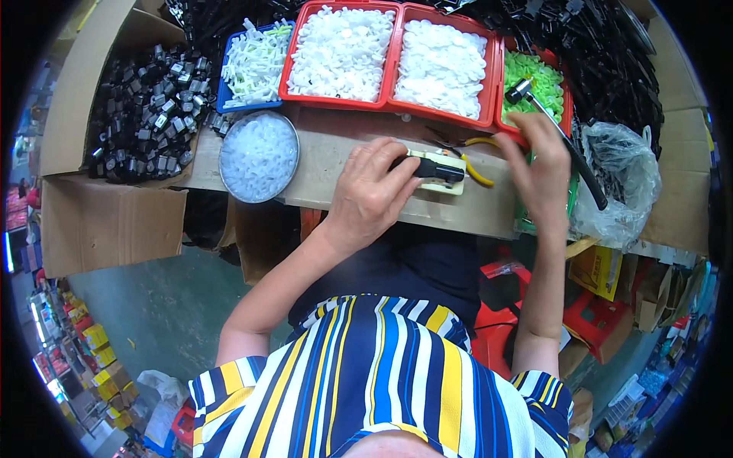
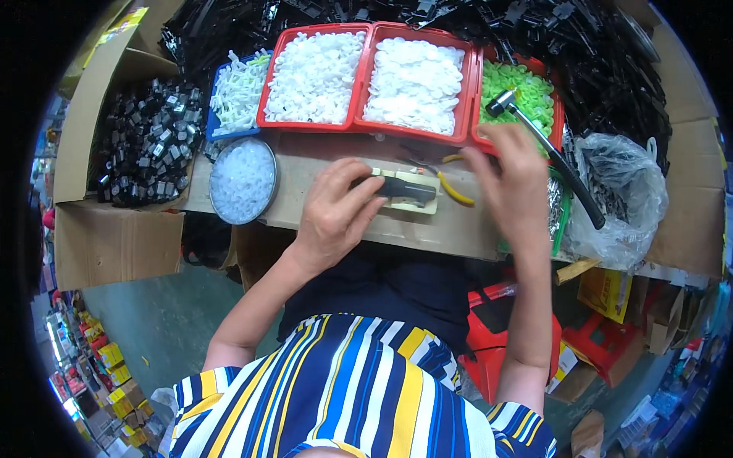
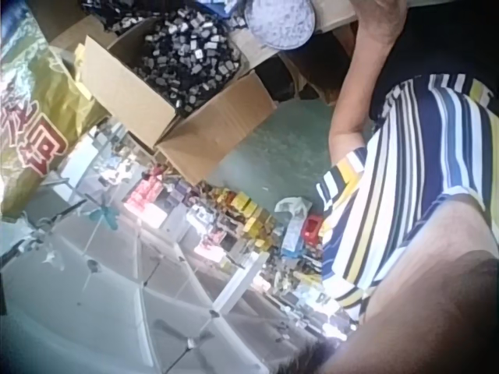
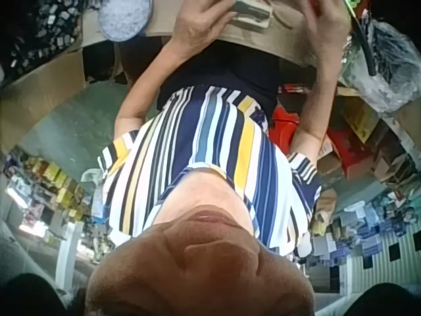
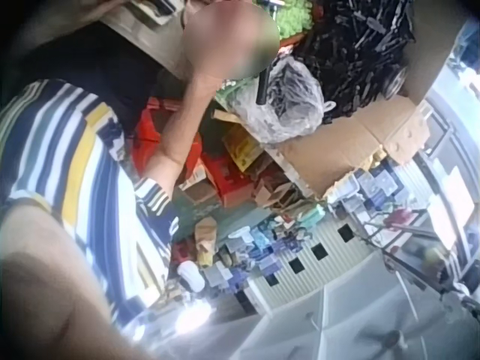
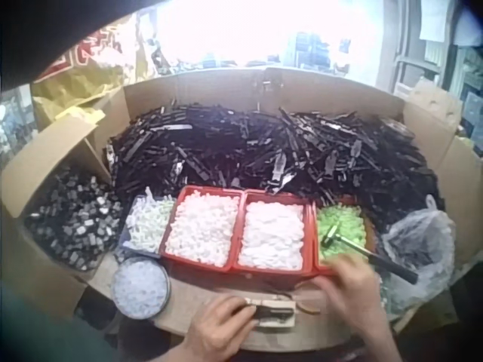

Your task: Assembling small plastic and metal components using a hammer and pliers at a factory workstation.

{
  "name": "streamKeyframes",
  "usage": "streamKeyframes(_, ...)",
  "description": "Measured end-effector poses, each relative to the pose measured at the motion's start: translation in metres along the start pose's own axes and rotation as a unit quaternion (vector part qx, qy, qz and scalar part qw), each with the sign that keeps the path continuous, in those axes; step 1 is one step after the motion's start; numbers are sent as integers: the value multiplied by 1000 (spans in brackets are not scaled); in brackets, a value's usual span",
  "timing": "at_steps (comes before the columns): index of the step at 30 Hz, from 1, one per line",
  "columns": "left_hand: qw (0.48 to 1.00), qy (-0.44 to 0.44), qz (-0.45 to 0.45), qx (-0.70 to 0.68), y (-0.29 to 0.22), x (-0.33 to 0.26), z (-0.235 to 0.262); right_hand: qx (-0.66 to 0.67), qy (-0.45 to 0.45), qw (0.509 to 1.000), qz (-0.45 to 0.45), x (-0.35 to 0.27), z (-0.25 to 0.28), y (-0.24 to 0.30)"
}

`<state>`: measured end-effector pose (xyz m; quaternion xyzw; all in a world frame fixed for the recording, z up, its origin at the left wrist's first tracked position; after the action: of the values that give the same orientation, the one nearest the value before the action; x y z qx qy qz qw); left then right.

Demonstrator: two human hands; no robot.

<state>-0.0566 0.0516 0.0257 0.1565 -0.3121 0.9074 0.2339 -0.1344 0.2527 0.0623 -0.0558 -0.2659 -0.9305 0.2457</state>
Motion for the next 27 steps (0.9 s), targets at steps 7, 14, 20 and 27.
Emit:
streamKeyframes(7,997,69,-14,-24,7,5,-18,-53,-9,998,-36,-4,21,-27)
streamKeyframes(14,995,38,-47,-76,8,5,-16,69,94,992,57,-15,-25,25)
streamKeyframes(20,997,40,-35,-56,7,4,-13,90,125,984,88,-18,-51,34)
streamKeyframes(27,997,34,-34,-52,7,3,-13,60,125,984,110,-20,-61,37)
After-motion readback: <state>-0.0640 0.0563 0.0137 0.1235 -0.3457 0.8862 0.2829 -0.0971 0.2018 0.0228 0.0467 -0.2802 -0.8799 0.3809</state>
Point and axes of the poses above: each hand's wrist, its own x-axis towards the middle knuckle, its own z-axis out of the back of the hand, y = z × x, the point moved 7 cm from there along x, towards the middle knuckle, and after that the axes turned 10 degrees about y, right-handed, at the moved point
